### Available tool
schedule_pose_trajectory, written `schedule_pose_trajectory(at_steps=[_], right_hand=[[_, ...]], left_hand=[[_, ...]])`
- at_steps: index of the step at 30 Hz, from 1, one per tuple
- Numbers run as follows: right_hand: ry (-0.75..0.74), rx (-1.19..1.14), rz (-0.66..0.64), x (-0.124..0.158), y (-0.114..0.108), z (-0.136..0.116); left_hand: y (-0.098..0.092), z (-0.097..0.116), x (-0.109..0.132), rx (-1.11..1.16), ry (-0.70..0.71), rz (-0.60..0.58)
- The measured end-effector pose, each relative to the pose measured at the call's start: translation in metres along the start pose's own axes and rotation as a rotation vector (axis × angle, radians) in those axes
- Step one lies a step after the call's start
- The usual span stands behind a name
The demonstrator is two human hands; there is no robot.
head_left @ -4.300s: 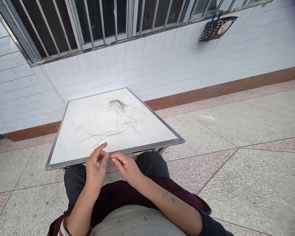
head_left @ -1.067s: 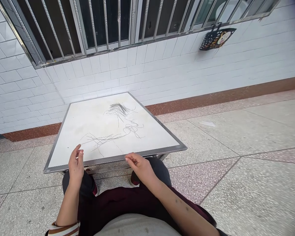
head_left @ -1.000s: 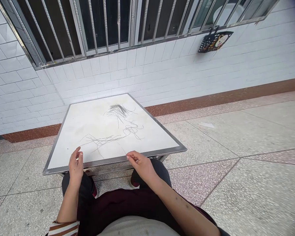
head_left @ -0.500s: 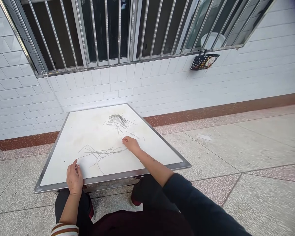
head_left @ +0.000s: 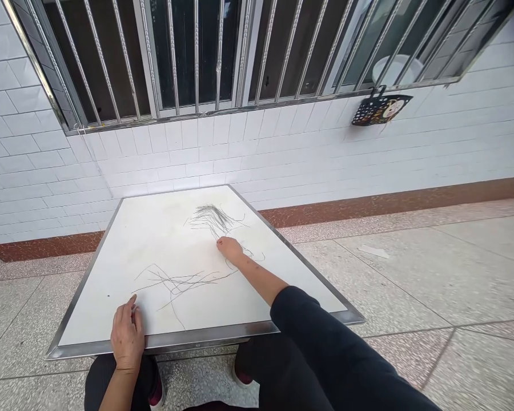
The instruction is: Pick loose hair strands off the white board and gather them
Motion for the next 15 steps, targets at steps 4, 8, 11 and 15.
schedule_pose_trajectory(at_steps=[4, 8, 11, 15], right_hand=[[0.010, 0.055, 0.049, -0.017, -0.008, -0.003], [0.016, 0.077, 0.091, -0.028, -0.017, -0.006], [-0.005, 0.067, 0.131, -0.029, -0.029, -0.007], [-0.144, 0.010, 0.206, -0.002, -0.035, -0.015]], left_hand=[[0.000, 0.001, 0.001, -0.016, 0.002, -0.003], [-0.001, 0.003, 0.001, -0.033, 0.026, 0.007], [-0.002, 0.005, 0.000, -0.047, 0.045, 0.018], [-0.004, 0.006, -0.002, -0.051, 0.053, 0.026]])
Point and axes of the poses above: each hand's wrist, its own x-axis away from the middle knuckle, its own y-axis out of the palm, z = x × y, the point moved 9 cm from there along -x, towards the middle knuckle, and after that the axes turned 14 degrees about y, right-handed, at the moved point
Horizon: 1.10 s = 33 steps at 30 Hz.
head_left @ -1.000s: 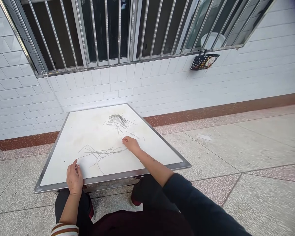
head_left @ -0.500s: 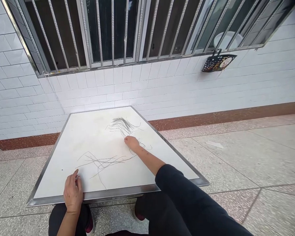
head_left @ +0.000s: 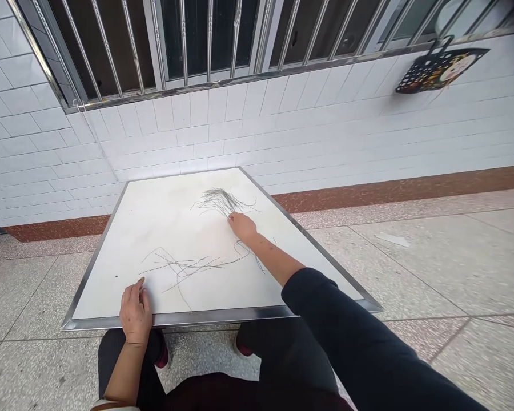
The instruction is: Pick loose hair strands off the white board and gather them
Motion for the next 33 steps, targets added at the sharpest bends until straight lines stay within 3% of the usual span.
schedule_pose_trajectory(at_steps=[5, 8, 11, 17, 24, 33], right_hand=[[-0.294, -0.085, -0.032, 0.087, 0.026, -0.020], [-0.420, -0.114, -0.020, 0.139, 0.044, -0.018], [-0.483, -0.145, 0.043, 0.168, 0.049, -0.009], [-0.571, -0.181, 0.117, 0.194, 0.050, -0.005], [-0.644, -0.167, 0.122, 0.232, 0.055, -0.017], [-0.556, 0.021, 0.122, 0.229, 0.066, -0.051]], left_hand=[[-0.002, 0.000, 0.001, 0.002, -0.016, 0.017], [-0.002, -0.001, 0.001, 0.011, -0.022, 0.024], [-0.003, -0.002, 0.001, 0.010, -0.018, 0.033], [-0.002, -0.003, 0.001, 0.023, -0.021, 0.035], [-0.003, -0.004, 0.001, 0.036, -0.026, 0.034], [-0.002, -0.003, 0.002, 0.030, -0.031, 0.034]])
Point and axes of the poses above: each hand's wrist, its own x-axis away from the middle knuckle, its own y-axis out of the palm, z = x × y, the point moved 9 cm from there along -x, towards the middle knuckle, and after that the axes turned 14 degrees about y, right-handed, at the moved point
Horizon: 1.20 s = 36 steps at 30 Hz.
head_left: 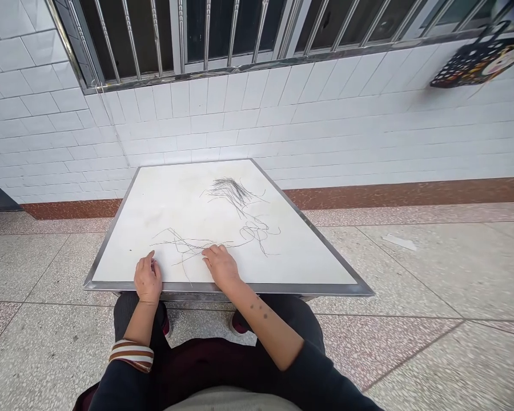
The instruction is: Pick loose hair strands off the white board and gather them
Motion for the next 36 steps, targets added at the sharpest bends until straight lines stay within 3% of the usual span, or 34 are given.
schedule_pose_trajectory(at_steps=[10, 15, 19, 23, 29, 36], right_hand=[[0.015, 0.041, -0.006, 0.015, -0.015, 0.006], [-0.025, 0.035, -0.001, 0.017, -0.027, -0.005], [-0.060, 0.008, -0.025, 0.019, -0.030, -0.010], [-0.045, -0.055, -0.049, 0.023, -0.032, -0.001], [0.064, -0.257, -0.117, 0.027, -0.036, 0.030], [0.267, -0.644, -0.332, 0.042, -0.036, 0.064]], left_hand=[[-0.002, 0.004, -0.002, 0.030, 0.053, -0.005], [0.008, 0.046, 0.002, 0.029, 0.189, -0.137], [0.025, 0.069, 0.010, 0.134, 0.122, -0.225], [0.033, 0.061, 0.007, 0.230, 0.038, -0.235], [0.032, 0.037, -0.002, 0.239, -0.058, -0.169], [0.027, 0.028, -0.001, 0.326, -0.123, -0.046]])
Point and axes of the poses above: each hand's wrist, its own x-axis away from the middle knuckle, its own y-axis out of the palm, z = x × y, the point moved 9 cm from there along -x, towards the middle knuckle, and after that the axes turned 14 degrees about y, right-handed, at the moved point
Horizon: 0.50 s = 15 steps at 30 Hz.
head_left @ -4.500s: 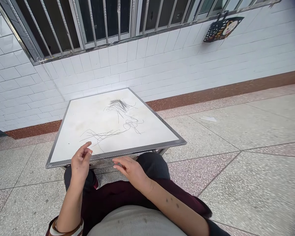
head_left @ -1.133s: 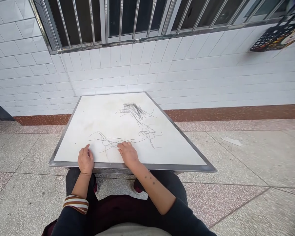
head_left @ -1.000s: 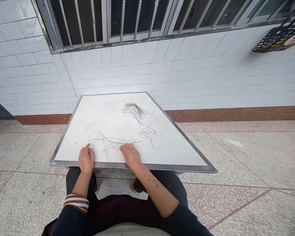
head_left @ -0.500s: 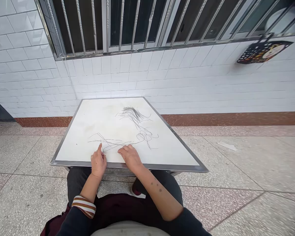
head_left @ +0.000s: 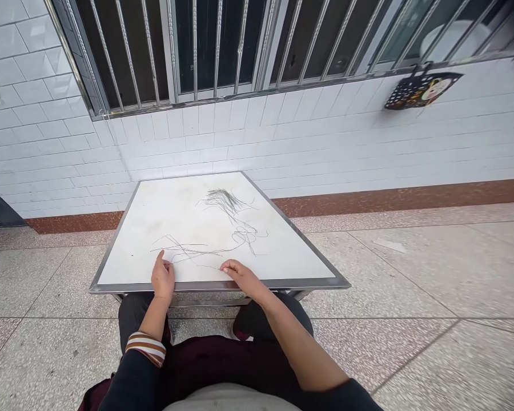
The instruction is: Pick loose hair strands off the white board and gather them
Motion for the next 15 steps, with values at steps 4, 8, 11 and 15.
schedule_pose_trajectory(at_steps=[4, 8, 11, 15], right_hand=[[0.085, -0.210, -0.135, 0.018, 0.007, 0.002], [0.259, -0.564, -0.386, 0.039, 0.029, -0.001], [0.351, -0.743, -0.481, 0.051, 0.036, -0.007], [0.262, -0.552, -0.461, 0.060, 0.030, -0.020]], left_hand=[[-0.023, 0.027, -0.005, 0.078, 0.092, 0.073], [-0.045, 0.082, -0.014, 0.078, 0.323, -0.016], [-0.042, 0.100, -0.010, 0.153, 0.305, -0.208], [-0.035, 0.094, 0.004, 0.309, 0.144, -0.338]])
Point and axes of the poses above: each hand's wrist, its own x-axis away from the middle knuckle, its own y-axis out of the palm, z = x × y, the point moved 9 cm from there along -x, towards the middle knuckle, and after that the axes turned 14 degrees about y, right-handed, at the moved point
